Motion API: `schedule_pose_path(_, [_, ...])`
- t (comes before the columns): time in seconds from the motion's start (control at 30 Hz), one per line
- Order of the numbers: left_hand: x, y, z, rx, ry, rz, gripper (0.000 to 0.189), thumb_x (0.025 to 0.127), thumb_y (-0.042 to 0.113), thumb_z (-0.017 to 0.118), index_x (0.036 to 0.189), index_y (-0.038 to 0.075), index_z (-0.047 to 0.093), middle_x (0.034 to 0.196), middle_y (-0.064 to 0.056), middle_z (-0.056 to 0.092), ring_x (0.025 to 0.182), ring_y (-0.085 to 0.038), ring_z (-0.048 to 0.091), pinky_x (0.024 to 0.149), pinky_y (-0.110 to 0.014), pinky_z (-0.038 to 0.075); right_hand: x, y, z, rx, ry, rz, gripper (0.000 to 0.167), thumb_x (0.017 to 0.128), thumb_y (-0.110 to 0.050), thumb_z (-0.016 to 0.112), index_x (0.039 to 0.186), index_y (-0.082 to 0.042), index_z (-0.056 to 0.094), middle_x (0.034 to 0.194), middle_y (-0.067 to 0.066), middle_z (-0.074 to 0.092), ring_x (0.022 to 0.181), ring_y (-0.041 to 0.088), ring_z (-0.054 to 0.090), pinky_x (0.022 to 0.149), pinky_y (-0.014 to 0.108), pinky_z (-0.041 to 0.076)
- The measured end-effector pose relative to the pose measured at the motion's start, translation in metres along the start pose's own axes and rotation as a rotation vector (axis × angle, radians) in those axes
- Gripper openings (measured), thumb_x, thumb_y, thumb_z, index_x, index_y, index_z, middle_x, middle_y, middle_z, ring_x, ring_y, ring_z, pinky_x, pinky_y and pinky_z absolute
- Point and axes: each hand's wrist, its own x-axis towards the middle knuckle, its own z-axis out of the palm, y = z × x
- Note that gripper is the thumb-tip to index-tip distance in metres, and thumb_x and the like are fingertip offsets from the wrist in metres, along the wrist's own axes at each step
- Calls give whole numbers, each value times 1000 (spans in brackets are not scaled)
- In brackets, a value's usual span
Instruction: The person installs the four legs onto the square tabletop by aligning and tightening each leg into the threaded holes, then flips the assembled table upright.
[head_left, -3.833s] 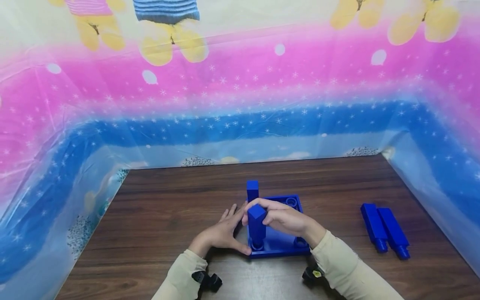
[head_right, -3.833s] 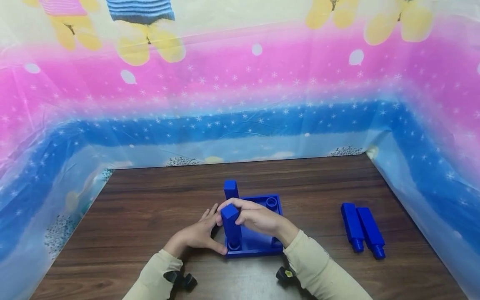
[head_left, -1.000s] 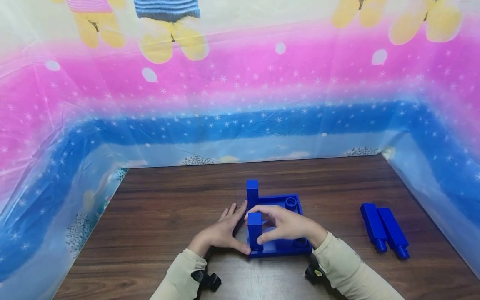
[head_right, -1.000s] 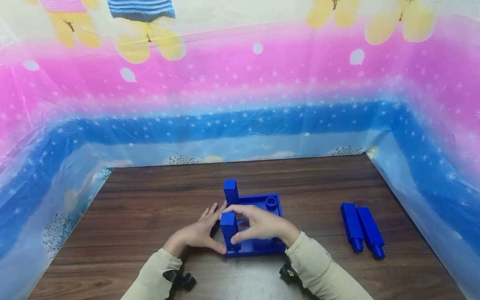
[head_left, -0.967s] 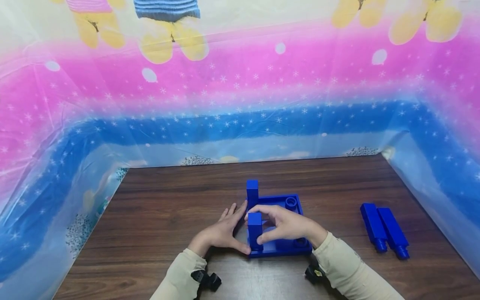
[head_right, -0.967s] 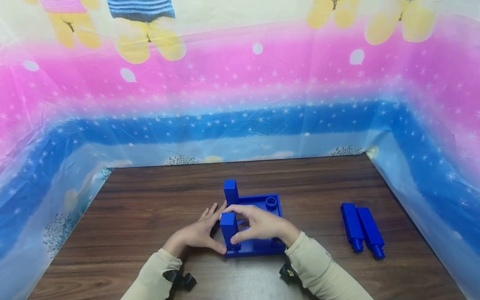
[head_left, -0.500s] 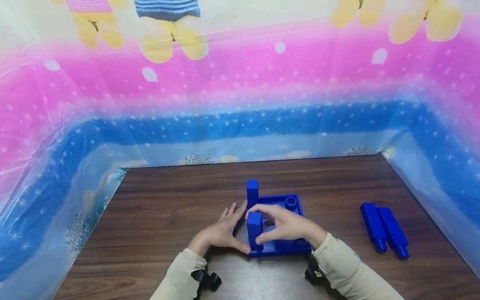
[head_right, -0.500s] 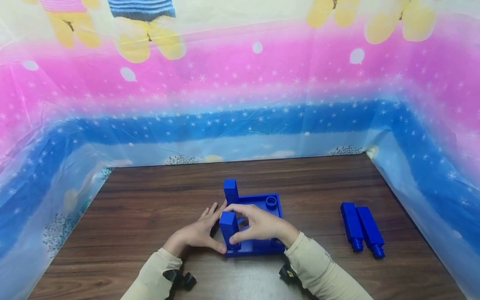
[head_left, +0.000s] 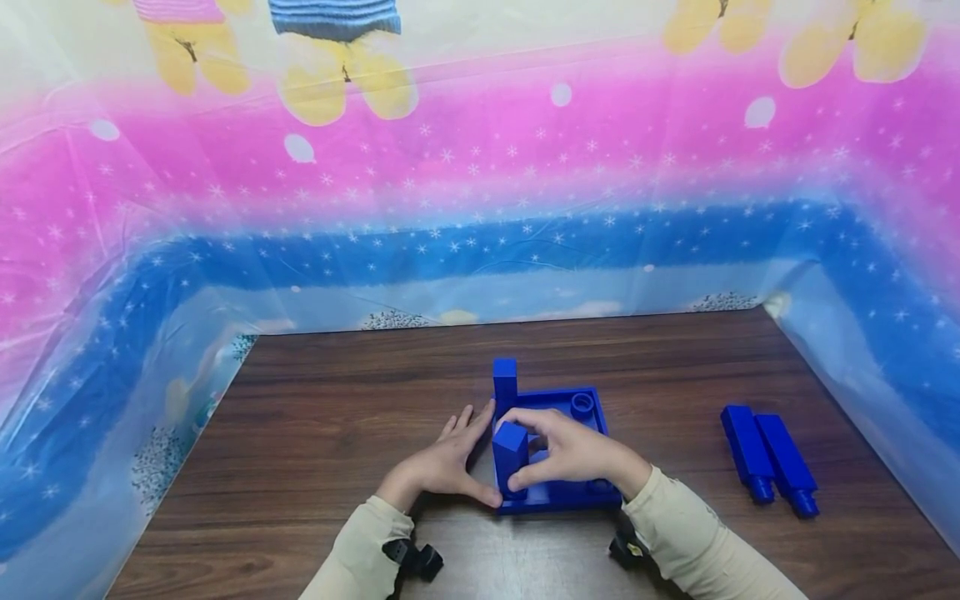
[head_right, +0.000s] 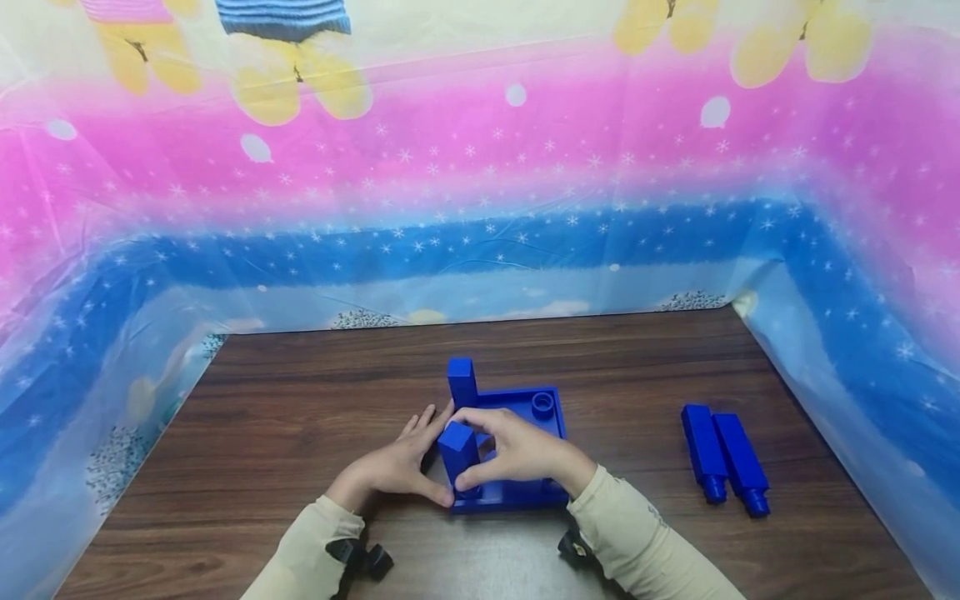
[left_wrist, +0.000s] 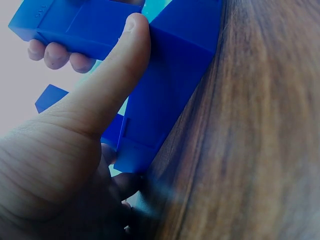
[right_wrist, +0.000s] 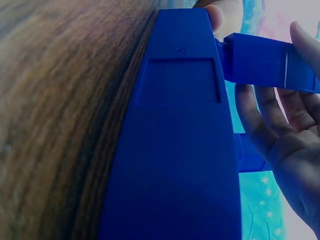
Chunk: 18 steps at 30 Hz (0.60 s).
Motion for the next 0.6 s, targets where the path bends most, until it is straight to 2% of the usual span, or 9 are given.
schedule_pose_path(0.2, [0, 1, 0, 0, -3, 4, 136, 78, 44, 95, 171, 13, 0, 177, -13, 5, 161, -38, -13, 128, -60, -4, 0, -1, 0, -4, 0, 12, 53, 93, -14, 84, 137, -2, 57, 124, 6, 70, 111, 19, 70, 93, 38, 60])
schedule_pose_path(0.37, [1, 1, 0, -7, -7, 2, 136, 78, 45, 94, 171, 14, 0, 177, -13, 5, 161, -37, -13, 127, -60, -4, -1, -2, -2, -23, -7, 8, 55, 93, -17, 84, 140, -8, 57, 124, 3, 70, 108, 18, 71, 91, 39, 61])
schedule_pose_path(0.5, [1, 0, -1, -16, -11, 3, 136, 78, 46, 94, 171, 15, 0, 177, -13, 4, 161, -38, -14, 127, -62, -5, -1, -2, -4, -27, -7, -15, 56, 94, -18, 83, 141, -7, 56, 128, 7, 69, 111, 19, 70, 93, 40, 61])
schedule_pose_path(0.6, [1, 0, -1, -18, -15, 2, 136, 79, 47, 94, 171, 16, -2, 177, -12, 3, 160, -38, -15, 126, -63, -5, -2, -3, -6, -33, -8, -33, 57, 97, -17, 80, 144, -2, 52, 142, 16, 62, 125, 23, 64, 98, 40, 58])
